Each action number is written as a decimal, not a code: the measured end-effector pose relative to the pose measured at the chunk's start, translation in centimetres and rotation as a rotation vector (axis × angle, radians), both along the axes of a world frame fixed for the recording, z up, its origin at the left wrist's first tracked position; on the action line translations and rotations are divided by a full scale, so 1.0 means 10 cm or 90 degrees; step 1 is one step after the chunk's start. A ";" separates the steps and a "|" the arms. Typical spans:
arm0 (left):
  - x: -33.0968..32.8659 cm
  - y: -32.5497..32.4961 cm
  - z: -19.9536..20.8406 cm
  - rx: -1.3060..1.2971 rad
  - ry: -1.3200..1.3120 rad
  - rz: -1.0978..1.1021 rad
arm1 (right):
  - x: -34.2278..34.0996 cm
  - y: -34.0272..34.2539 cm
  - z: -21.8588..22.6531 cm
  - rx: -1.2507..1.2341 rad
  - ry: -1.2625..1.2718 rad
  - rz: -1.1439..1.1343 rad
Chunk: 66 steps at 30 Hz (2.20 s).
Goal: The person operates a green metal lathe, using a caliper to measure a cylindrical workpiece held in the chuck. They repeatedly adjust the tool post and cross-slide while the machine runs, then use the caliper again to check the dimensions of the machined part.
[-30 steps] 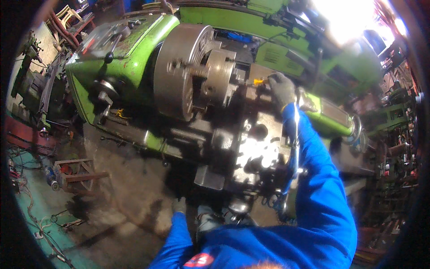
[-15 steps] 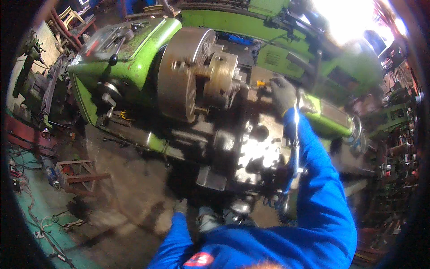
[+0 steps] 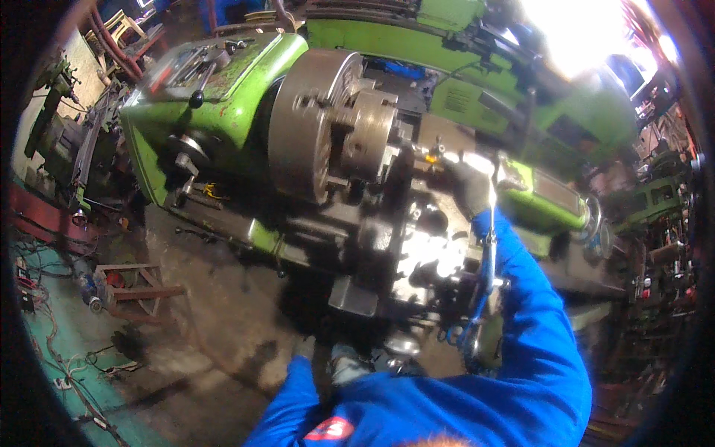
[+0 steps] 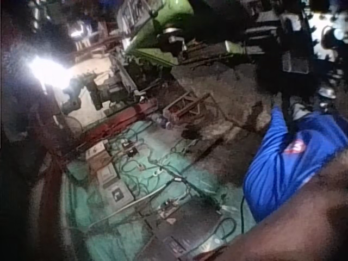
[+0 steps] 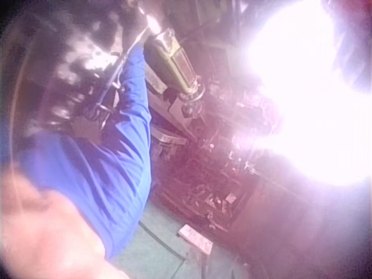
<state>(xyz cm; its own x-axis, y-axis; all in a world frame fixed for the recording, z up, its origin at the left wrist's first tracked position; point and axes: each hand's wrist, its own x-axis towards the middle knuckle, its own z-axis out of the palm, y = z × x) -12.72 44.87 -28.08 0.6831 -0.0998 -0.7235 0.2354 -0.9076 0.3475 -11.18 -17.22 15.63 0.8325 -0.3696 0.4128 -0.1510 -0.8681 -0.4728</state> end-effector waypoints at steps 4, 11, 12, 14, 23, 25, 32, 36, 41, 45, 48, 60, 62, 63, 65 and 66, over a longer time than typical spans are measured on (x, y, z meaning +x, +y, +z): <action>-0.06 0.04 0.02 0.006 0.009 0.012 | 0.09 0.12 0.18 -0.058 0.049 -0.030; -0.05 -0.36 0.80 -0.108 0.137 0.193 | 0.11 0.16 0.42 -0.002 -0.050 -0.056; -0.03 -0.33 0.70 -0.100 0.114 0.149 | 0.14 -0.10 0.10 0.145 -0.147 -0.146; -0.07 -0.09 0.23 -0.058 0.004 0.058 | 0.25 -0.22 0.01 0.252 -0.128 -0.185; -0.22 -0.11 0.58 -0.036 0.107 -0.054 | 0.70 -0.62 0.15 0.122 0.070 -0.274; -0.43 0.23 0.15 0.121 -0.032 -0.434 | 0.84 -0.58 0.17 0.120 0.071 -0.224; -0.60 0.22 0.24 0.140 -0.058 -0.453 | 0.75 -0.55 0.61 0.040 0.181 -0.112; -0.68 0.22 0.29 0.076 -0.122 -0.398 | 0.82 -0.79 0.35 -0.068 0.211 -0.091; -0.81 0.25 0.46 0.022 -0.046 -0.197 | 0.88 -0.73 0.27 -0.110 0.275 -0.040; -1.11 0.17 0.72 -0.083 -0.007 0.063 | 0.99 -0.41 0.61 -0.039 0.323 -0.022; -1.03 0.13 0.91 -0.070 -0.029 -0.001 | 0.82 -0.67 0.39 -0.010 0.284 -0.126; -1.46 0.40 0.77 0.139 -0.075 -0.176 | 0.64 -0.50 0.33 0.066 0.077 -0.189; -1.33 0.38 0.65 0.129 -0.095 -0.232 | 0.49 -0.67 0.35 0.096 0.082 -0.248; -1.34 0.37 0.64 0.123 -0.100 -0.219 | 0.48 -0.64 0.46 0.112 0.081 -0.263; -1.34 0.33 0.62 0.105 -0.112 -0.187 | 0.45 -0.64 0.59 0.101 0.103 -0.222; -1.31 0.32 0.61 0.098 -0.118 -0.182 | 0.48 -0.75 0.54 0.080 0.111 -0.216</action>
<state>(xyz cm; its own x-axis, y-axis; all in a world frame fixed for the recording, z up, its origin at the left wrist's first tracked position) -25.84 48.06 -22.03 0.7641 -0.2056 -0.6115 -0.0894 -0.9725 0.2153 -6.42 -24.68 21.03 0.7085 -0.6737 0.2101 -0.5065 -0.6927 -0.5134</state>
